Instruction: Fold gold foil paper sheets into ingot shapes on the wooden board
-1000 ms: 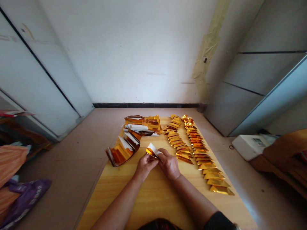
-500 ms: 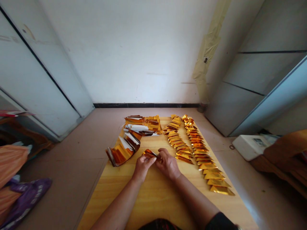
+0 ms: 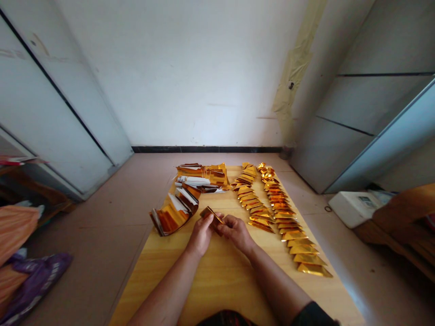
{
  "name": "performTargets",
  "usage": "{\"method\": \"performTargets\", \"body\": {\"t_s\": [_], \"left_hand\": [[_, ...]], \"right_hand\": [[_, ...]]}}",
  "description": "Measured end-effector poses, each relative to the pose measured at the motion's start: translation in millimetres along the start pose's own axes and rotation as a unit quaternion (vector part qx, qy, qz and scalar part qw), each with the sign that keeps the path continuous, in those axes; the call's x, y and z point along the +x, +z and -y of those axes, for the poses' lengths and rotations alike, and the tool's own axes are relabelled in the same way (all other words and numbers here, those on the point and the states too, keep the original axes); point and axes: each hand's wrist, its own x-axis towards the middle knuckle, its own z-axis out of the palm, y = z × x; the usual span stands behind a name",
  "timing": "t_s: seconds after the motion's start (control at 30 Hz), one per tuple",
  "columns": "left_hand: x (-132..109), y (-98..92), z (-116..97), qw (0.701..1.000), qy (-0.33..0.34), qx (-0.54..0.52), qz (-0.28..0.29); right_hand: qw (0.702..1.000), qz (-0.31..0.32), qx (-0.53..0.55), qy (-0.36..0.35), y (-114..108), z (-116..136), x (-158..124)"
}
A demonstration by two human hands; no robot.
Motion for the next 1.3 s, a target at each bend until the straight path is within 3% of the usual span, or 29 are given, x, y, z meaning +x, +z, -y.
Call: {"method": "performTargets", "body": {"t_s": [0.17, 0.4, 0.67, 0.77, 0.87, 1.0, 1.1, 1.2, 1.3], "left_hand": [[-1.3, 11.4, -1.7, 0.995, -0.044, -0.093, 0.009], [1.0, 16.3, -0.1, 0.987, -0.074, -0.130, -0.058], [4.1, 19.9, -0.4, 0.983, -0.062, -0.135, -0.109], [4.7, 15.5, 0.8, 0.990, -0.042, -0.092, -0.094], [5.4, 7.8, -1.8, 0.997, 0.006, 0.018, -0.080], [6.1, 0.7, -7.3, 0.976, 0.067, 0.185, -0.099], [6.1, 0.5, -9.2, 0.970, 0.071, 0.208, -0.104], [5.9, 0.9, -10.2, 0.973, 0.077, 0.194, -0.101], [6.2, -0.9, -12.3, 0.976, 0.100, 0.170, -0.093]], "right_hand": [[0.999, 0.013, 0.020, 0.038, 2.1, 1.2, -2.5], [0.998, 0.018, -0.005, 0.053, 3.5, -1.8, -2.4], [0.995, 0.018, -0.088, 0.038, 0.4, -6.3, -3.6], [0.993, 0.016, -0.101, 0.060, -5.0, -3.5, -3.4], [0.990, -0.008, -0.109, 0.089, -11.5, 0.2, -2.6], [0.987, -0.046, -0.127, 0.088, -16.7, 3.4, -1.3], [0.987, -0.039, -0.129, 0.089, -18.2, 4.3, -1.4], [0.978, -0.043, -0.202, 0.035, -21.5, 5.6, -2.4], [0.944, -0.061, -0.322, -0.047, -26.4, 8.4, -3.5]]}}
